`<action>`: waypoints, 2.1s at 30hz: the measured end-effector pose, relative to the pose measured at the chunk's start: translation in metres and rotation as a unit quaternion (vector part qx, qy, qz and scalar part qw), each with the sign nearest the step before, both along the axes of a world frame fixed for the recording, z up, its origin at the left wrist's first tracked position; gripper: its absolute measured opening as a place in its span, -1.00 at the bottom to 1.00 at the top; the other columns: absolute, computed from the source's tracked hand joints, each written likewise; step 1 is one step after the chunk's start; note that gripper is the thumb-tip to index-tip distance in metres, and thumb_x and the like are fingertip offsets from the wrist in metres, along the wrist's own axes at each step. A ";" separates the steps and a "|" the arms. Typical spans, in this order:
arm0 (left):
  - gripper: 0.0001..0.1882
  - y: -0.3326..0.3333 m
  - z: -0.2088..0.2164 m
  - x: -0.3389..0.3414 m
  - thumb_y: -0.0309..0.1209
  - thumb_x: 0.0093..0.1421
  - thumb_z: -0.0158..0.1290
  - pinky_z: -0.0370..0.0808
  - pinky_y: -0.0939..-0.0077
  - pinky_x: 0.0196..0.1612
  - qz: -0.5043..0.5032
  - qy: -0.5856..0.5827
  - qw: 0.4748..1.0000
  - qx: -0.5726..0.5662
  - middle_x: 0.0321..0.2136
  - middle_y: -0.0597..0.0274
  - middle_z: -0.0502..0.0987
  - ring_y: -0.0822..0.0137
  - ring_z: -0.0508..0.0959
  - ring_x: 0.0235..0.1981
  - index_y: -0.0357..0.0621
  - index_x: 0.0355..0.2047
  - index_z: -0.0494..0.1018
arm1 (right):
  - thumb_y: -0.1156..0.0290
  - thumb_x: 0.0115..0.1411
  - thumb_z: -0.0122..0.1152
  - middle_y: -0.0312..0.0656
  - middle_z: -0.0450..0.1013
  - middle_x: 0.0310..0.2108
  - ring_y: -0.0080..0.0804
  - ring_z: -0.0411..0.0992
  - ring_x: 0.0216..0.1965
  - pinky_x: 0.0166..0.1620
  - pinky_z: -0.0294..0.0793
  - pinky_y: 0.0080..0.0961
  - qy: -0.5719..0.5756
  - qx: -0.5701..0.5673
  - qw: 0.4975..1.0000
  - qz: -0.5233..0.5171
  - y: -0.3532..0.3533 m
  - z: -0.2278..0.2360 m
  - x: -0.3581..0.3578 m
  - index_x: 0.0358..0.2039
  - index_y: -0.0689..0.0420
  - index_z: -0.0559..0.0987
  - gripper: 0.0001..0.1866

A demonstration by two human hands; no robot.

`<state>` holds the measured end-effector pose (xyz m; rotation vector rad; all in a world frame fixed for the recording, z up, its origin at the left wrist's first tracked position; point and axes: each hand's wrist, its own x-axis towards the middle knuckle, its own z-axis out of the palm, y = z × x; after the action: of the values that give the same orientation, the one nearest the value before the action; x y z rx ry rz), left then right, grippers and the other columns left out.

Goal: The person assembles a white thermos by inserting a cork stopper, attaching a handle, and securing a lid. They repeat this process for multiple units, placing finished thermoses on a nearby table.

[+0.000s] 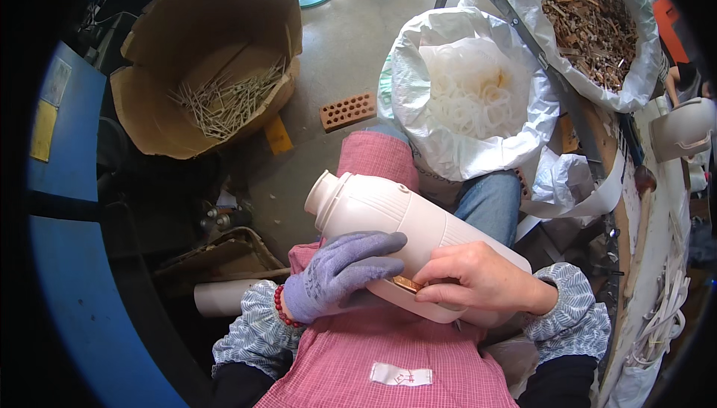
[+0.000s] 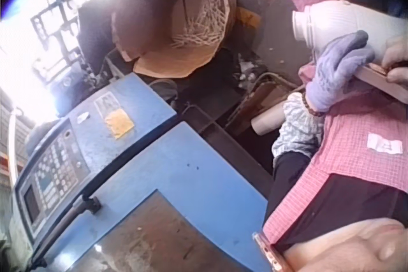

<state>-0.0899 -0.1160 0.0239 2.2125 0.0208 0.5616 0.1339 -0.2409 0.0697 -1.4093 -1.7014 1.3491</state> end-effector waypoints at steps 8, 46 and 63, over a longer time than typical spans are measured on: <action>-0.50 0.005 0.011 0.008 -0.31 -0.11 0.28 0.47 0.22 -0.01 -0.032 -0.004 0.996 0.077 -0.06 0.11 0.51 0.11 0.55 -0.08 -0.06 -0.09 0.52 | 0.27 0.11 0.30 -0.12 0.49 -0.41 -0.17 0.49 -0.35 -0.25 0.48 -0.35 -0.005 0.010 1.000 -0.006 -0.007 -0.002 -0.004 -0.27 0.18 0.60 -0.74; -0.55 0.089 -0.076 0.165 -0.20 0.42 -0.22 0.34 0.41 0.10 0.126 0.072 0.902 -0.406 -0.06 0.10 0.51 0.30 0.47 -0.04 -0.36 0.00 0.44 | 0.34 0.22 0.08 -0.23 0.49 -0.58 -0.45 0.41 -0.69 -0.66 0.36 -0.50 -0.135 -0.276 0.241 -0.921 -0.672 -0.099 -0.074 -0.46 0.17 0.55 -0.80; -0.56 0.136 -0.091 0.084 -0.15 0.44 -0.25 0.44 0.55 -0.12 0.190 0.006 0.814 -0.549 -0.24 0.25 0.57 0.43 0.51 -0.24 -0.24 -0.07 0.49 | 0.60 -0.05 0.24 -0.11 0.39 -0.04 -0.27 0.36 0.03 0.12 0.32 -0.39 -0.339 -0.007 0.608 -0.718 -0.382 0.060 0.021 0.08 0.25 0.39 -0.41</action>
<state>-0.0055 0.0199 -0.0667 1.0550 0.6478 0.5436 0.1552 -0.6228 0.1293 -2.4965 -0.2592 -0.1693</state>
